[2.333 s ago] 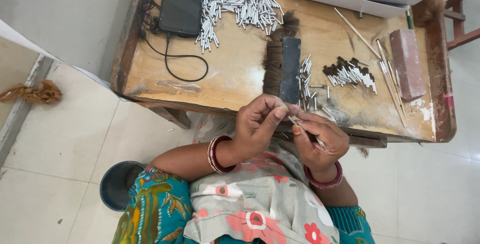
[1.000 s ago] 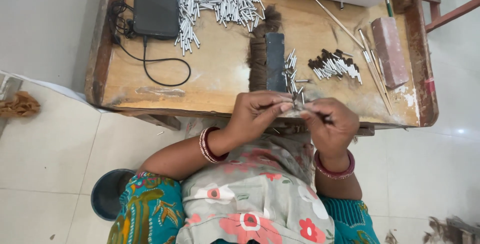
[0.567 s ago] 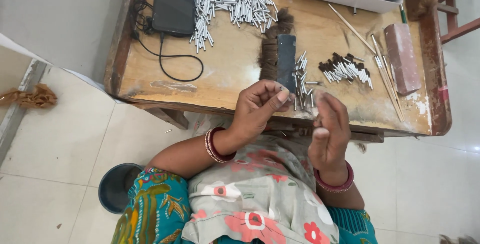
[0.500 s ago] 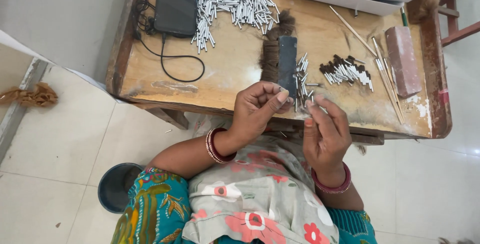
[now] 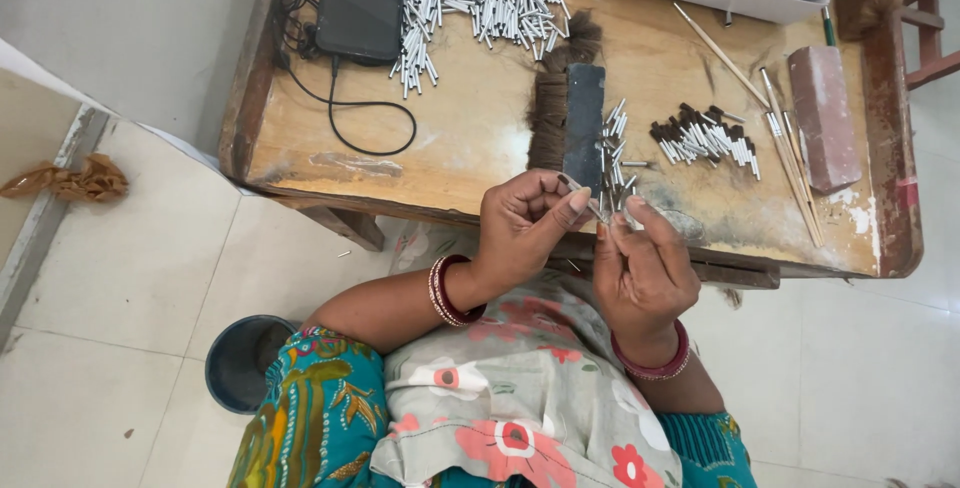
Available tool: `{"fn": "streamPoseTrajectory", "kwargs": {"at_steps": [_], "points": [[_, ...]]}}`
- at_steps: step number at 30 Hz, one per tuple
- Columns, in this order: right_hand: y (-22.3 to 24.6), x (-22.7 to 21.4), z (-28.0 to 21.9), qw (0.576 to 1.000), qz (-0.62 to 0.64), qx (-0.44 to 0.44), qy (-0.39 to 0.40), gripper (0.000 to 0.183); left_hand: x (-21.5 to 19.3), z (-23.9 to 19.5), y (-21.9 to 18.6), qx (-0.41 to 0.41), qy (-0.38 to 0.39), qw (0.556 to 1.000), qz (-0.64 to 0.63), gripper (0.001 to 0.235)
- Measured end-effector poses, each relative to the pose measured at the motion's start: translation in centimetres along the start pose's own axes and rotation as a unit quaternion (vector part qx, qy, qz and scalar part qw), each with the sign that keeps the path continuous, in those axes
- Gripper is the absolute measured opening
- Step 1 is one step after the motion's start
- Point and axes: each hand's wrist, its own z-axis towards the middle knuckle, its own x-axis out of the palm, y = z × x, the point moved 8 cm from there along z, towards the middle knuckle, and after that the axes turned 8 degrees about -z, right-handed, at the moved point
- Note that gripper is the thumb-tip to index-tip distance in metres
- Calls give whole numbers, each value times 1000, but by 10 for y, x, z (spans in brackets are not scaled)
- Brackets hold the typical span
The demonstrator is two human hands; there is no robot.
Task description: The person sits at a workbench assembling small brushes. They pick up a metal ferrule, insert a tuft of bristle hair into it, press and shape the tuft, and place the finished brush aside, repeating the process with components from piles on the table and placing completed brushes into a box.
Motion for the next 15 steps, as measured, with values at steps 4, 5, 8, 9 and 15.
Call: {"fn": "streamPoseTrajectory", "kwargs": {"at_steps": [4, 5, 8, 9, 15], "points": [[-8, 2, 3, 999, 32, 28, 20, 9, -1, -1, -5, 8, -1, 1000, -7, 11], [-6, 0, 8, 999, 23, 22, 26, 12, 1, -1, -11, 23, 0, 999, -23, 10], [-12, -3, 14, 990, 114, 63, 47, 21, 8, -3, -18, 36, 38, 998, -28, 11], [-18, -1, 14, 969, 215, 107, 60, 26, 14, -4, -18, 37, 76, 996, -15, 11], [-27, -1, 0, 965, 237, 100, 51, 19, 34, -12, -39, 49, 124, 990, 45, 16]]}}
